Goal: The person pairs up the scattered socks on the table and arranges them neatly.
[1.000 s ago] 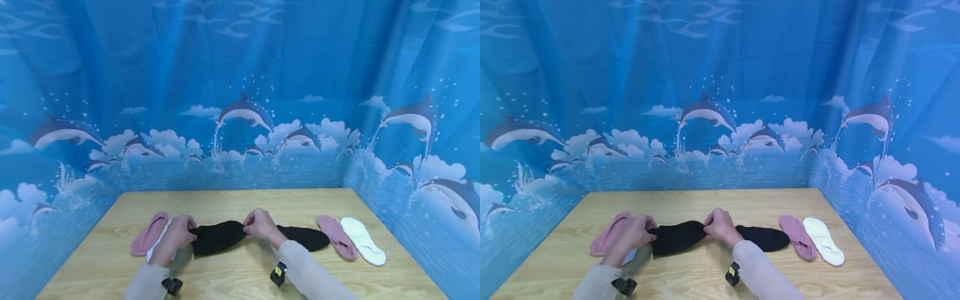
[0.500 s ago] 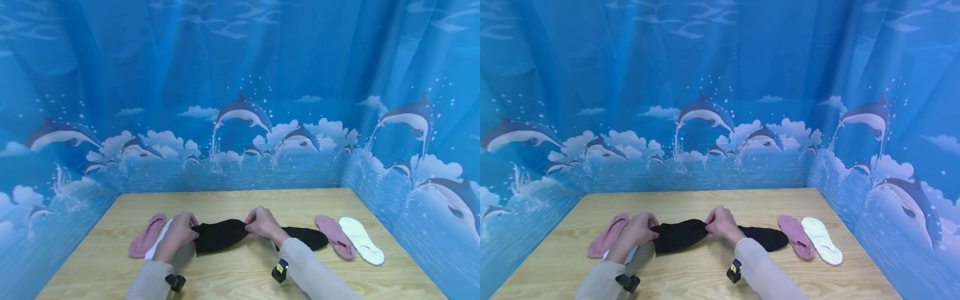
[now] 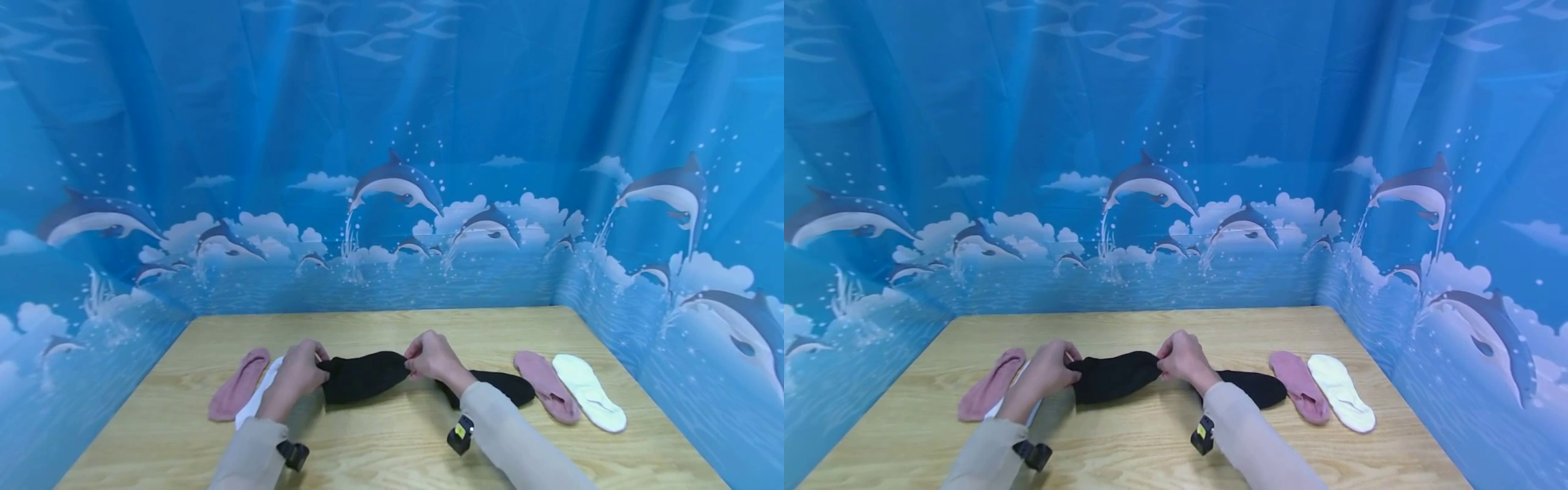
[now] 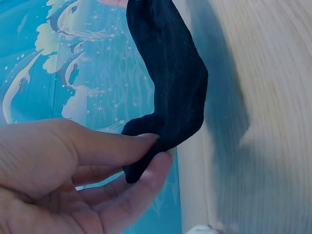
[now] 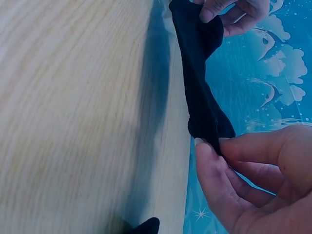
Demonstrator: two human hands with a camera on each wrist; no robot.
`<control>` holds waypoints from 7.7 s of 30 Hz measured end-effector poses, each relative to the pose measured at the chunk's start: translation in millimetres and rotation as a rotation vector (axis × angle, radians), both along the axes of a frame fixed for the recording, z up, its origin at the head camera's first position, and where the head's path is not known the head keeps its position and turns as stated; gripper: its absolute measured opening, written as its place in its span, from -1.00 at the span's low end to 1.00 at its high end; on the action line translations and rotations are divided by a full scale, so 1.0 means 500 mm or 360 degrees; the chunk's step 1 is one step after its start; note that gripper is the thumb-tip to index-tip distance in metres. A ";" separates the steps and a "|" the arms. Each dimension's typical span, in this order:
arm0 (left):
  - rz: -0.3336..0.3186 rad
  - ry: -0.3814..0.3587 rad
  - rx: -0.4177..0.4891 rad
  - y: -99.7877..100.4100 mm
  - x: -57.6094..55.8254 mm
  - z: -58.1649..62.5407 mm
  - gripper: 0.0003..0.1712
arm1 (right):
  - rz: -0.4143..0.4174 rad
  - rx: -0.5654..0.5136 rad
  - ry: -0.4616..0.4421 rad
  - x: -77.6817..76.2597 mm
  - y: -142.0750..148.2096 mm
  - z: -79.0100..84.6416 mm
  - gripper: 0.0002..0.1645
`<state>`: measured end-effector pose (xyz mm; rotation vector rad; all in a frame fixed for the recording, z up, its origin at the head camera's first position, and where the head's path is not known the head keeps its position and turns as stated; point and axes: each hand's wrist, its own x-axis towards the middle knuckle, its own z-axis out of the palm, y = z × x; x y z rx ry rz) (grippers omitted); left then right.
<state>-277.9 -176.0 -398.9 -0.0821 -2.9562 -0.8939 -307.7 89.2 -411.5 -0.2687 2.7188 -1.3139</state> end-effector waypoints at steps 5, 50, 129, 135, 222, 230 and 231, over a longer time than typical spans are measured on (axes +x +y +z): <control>-0.0006 0.0007 0.0000 0.005 -0.015 0.002 -0.71 | -0.0021 0.0011 0.0010 -0.006 0.003 0.001 -0.91; -0.0039 -0.0114 0.0084 0.047 -0.083 0.015 -0.65 | -0.0109 0.0078 0.0111 -0.048 0.027 0.024 -0.88; 0.0126 -0.0308 0.0398 0.067 -0.170 -0.020 -0.68 | -0.0222 0.0307 0.0230 -0.124 0.012 -0.015 -0.78; 0.0138 -0.0296 0.0407 0.070 -0.170 -0.032 -0.69 | -0.0256 0.0330 0.0259 -0.125 0.016 -0.025 -0.77; 0.0205 -0.0236 0.0272 0.087 -0.185 -0.066 -0.67 | -0.0279 0.0558 0.0160 -0.145 0.034 -0.047 -0.90; 0.0146 -0.0124 0.0213 0.090 -0.177 -0.042 -0.59 | -0.0246 0.0480 0.0097 -0.129 0.062 -0.010 -0.83; 0.0123 -0.0119 0.0229 0.092 -0.175 -0.039 -0.60 | -0.0236 0.0472 0.0092 -0.126 0.067 -0.006 -0.83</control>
